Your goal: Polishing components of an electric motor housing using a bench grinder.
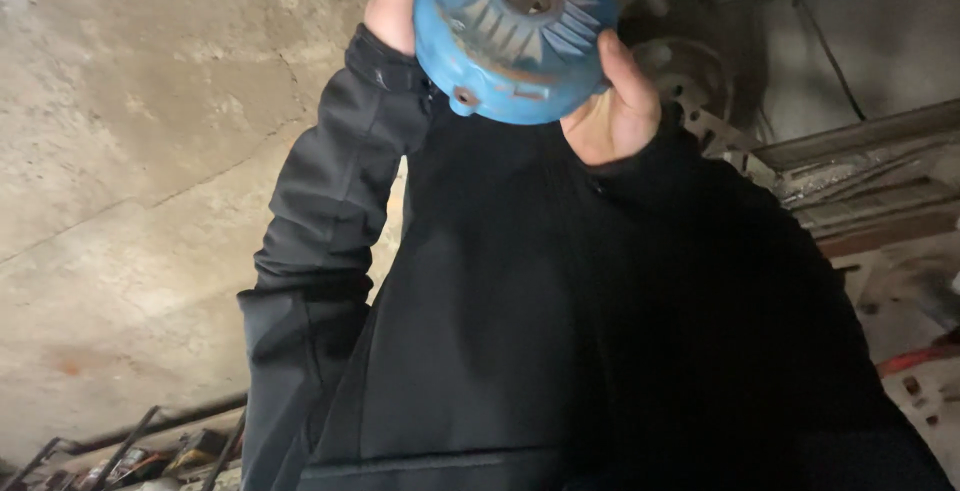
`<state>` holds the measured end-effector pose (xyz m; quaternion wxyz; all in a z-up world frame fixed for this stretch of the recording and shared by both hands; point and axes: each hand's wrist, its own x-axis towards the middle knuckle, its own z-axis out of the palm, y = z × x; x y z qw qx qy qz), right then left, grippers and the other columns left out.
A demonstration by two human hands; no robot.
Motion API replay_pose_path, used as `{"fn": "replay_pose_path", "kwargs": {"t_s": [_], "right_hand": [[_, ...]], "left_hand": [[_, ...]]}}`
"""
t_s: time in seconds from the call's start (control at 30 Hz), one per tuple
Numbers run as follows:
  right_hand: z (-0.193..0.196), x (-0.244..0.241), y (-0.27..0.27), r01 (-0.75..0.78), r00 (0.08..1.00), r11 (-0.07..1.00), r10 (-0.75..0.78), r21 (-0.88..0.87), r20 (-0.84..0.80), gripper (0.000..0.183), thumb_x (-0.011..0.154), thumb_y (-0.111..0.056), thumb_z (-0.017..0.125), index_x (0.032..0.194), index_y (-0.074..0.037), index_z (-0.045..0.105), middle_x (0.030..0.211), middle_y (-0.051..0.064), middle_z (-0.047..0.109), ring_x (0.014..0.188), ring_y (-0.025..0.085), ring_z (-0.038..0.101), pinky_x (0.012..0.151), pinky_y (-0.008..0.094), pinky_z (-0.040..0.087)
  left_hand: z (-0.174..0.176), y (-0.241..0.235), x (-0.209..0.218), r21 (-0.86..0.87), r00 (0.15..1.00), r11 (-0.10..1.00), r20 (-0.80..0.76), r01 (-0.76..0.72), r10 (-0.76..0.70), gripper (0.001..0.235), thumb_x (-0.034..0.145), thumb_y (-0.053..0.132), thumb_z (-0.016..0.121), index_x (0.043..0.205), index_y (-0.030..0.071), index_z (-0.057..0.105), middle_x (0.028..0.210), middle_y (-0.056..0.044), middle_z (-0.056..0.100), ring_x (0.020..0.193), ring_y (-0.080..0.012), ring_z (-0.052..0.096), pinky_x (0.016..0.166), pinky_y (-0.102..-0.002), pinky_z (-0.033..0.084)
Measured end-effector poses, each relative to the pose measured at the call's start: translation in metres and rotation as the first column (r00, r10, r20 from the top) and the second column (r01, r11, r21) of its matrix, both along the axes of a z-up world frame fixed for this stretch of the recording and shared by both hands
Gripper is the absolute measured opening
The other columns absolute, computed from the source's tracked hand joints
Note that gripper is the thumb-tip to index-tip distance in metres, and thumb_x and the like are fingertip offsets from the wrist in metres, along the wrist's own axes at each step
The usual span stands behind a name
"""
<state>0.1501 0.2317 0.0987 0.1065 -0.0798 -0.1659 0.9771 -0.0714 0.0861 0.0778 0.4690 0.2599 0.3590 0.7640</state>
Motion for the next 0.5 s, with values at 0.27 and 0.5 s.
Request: {"fn": "replay_pose_path", "kwargs": {"t_s": [0.27,0.5], "right_hand": [[0.028,0.005,-0.004,-0.031,0.999,0.983,0.027,0.182,0.025,0.046,0.116,-0.03,0.048,0.154,-0.004,0.046,0.152,0.011,0.057,0.143,0.02,0.056,0.123,0.043,0.046],[0.024,0.026,-0.009,0.039,0.996,0.986,-0.051,0.165,0.068,0.047,0.118,-0.033,0.047,0.155,-0.004,0.045,0.153,0.011,0.055,0.144,0.02,0.053,0.125,0.041,0.043]], "left_hand": [[0.028,0.002,0.01,0.002,0.999,1.0,-0.036,-0.009,0.01,0.057,0.115,0.055,0.047,0.139,0.004,0.056,0.131,-0.011,0.066,0.123,-0.021,0.067,0.11,-0.037,0.056],[0.005,0.002,0.02,-0.075,0.999,0.997,0.031,-0.026,0.029,0.053,0.115,0.049,0.052,0.143,0.004,0.056,0.129,-0.01,0.067,0.119,-0.0196,0.067,0.108,-0.036,0.055]]}}
